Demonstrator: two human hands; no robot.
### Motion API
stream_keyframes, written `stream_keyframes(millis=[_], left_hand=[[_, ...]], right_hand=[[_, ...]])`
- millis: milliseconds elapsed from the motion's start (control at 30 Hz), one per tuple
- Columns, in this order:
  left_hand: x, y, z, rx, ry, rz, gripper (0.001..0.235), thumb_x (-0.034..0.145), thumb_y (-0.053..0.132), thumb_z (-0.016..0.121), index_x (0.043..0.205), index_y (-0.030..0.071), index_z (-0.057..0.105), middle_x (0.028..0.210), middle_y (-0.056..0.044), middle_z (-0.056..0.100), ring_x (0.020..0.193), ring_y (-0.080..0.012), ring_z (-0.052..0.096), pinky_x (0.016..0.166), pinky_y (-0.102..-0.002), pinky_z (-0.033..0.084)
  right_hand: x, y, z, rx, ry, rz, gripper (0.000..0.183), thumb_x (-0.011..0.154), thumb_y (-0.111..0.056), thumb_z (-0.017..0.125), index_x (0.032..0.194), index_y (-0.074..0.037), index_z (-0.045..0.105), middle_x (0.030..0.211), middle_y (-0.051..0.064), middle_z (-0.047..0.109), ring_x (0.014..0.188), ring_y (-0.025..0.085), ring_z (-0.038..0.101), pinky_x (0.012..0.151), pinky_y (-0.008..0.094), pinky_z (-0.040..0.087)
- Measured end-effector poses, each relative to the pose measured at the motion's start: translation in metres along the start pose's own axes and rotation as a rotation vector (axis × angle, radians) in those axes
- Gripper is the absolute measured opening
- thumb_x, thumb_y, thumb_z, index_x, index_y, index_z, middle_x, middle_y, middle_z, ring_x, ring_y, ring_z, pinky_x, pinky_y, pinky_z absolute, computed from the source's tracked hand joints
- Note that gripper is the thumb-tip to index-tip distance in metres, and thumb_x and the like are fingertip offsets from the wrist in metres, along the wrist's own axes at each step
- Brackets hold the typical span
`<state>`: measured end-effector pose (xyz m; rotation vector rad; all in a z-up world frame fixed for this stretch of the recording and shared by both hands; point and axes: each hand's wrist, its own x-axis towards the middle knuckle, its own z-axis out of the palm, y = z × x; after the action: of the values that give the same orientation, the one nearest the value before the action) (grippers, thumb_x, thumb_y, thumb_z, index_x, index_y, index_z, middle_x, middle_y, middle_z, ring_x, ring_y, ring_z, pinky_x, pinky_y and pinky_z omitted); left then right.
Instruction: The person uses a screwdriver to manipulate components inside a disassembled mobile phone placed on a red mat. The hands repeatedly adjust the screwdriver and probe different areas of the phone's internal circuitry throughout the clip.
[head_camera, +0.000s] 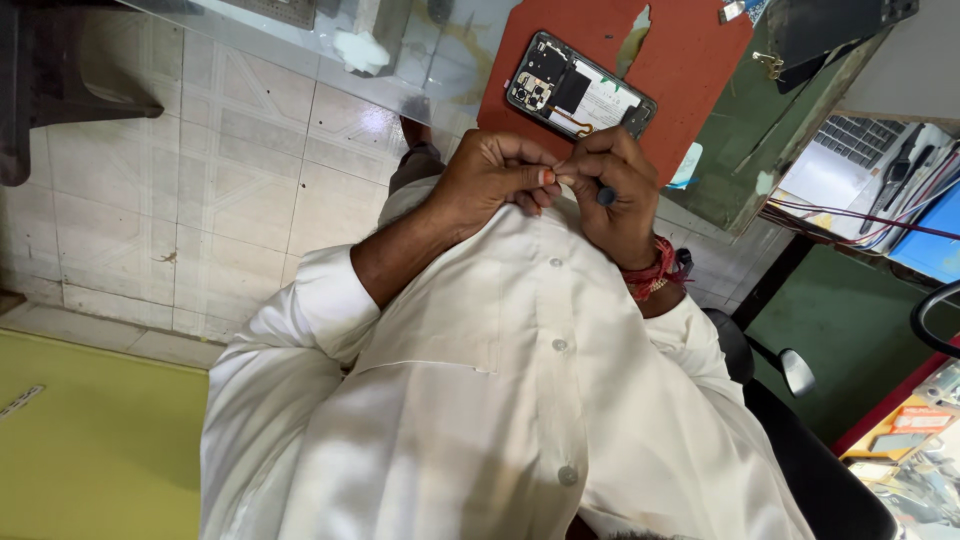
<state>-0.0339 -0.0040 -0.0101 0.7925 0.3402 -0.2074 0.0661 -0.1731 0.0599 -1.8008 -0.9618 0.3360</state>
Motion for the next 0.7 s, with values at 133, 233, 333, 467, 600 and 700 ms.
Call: stream_keyframes(millis=[133, 233, 333, 467, 600, 700], left_hand=[[-0.001, -0.003, -0.002, 0.009, 0.073, 0.031, 0.016, 0.098, 0.013, 0.074, 0.102, -0.003, 0.074, 0.086, -0.012, 0.077, 0.071, -0.0138, 0.074, 0.062, -0.027, 0.063], [-0.001, -0.002, -0.002, -0.024, 0.092, 0.039, 0.015, 0.099, 0.012, 0.073, 0.103, -0.002, 0.074, 0.087, -0.011, 0.076, 0.072, -0.0140, 0.074, 0.063, -0.027, 0.063], [-0.001, 0.000, -0.001, -0.059, 0.087, 0.047, 0.015, 0.100, 0.012, 0.072, 0.104, -0.002, 0.073, 0.089, -0.012, 0.077, 0.073, -0.0142, 0.074, 0.064, -0.027, 0.062], [0.000, 0.001, 0.000, -0.037, 0.080, 0.080, 0.016, 0.100, 0.013, 0.071, 0.106, -0.002, 0.073, 0.089, -0.012, 0.077, 0.073, -0.0144, 0.074, 0.063, -0.028, 0.062], [0.000, 0.001, 0.000, -0.035, 0.048, 0.119, 0.016, 0.102, 0.013, 0.071, 0.106, -0.003, 0.073, 0.090, -0.012, 0.076, 0.075, -0.0152, 0.074, 0.066, -0.028, 0.063], [0.000, 0.001, 0.000, -0.066, 0.021, 0.148, 0.016, 0.101, 0.012, 0.072, 0.107, -0.003, 0.072, 0.091, -0.013, 0.077, 0.077, -0.0164, 0.075, 0.068, -0.029, 0.063]], right_hand=[[0.010, -0.008, 0.003, 0.001, 0.016, -0.007, 0.018, 0.095, 0.008, 0.080, 0.107, -0.002, 0.073, 0.101, 0.009, 0.059, 0.090, 0.017, 0.063, 0.076, 0.030, 0.052], [0.016, -0.021, -0.002, 0.034, 0.092, 0.173, 0.033, 0.089, 0.014, 0.069, 0.120, 0.006, 0.059, 0.104, 0.014, 0.052, 0.085, 0.016, 0.053, 0.073, 0.029, 0.046], [0.019, -0.031, -0.007, 0.072, 0.095, 0.161, 0.029, 0.099, 0.020, 0.052, 0.122, 0.004, 0.060, 0.107, 0.016, 0.047, 0.084, 0.016, 0.059, 0.074, 0.029, 0.055], [0.007, -0.039, -0.010, 0.089, 0.222, -0.152, 0.033, 0.099, 0.017, 0.059, 0.124, -0.006, 0.056, 0.107, 0.019, 0.059, 0.107, 0.028, 0.067, 0.093, 0.041, 0.062], [-0.007, -0.032, 0.000, 0.254, 0.317, -0.117, 0.053, 0.109, 0.011, 0.059, 0.151, -0.010, 0.036, 0.116, 0.021, 0.068, 0.108, 0.029, 0.073, 0.097, 0.042, 0.063], [-0.013, -0.021, 0.007, 0.182, 0.350, -0.165, 0.065, 0.109, 0.007, 0.060, 0.162, -0.014, 0.028, 0.117, 0.023, 0.069, 0.106, 0.030, 0.074, 0.097, 0.044, 0.064]])
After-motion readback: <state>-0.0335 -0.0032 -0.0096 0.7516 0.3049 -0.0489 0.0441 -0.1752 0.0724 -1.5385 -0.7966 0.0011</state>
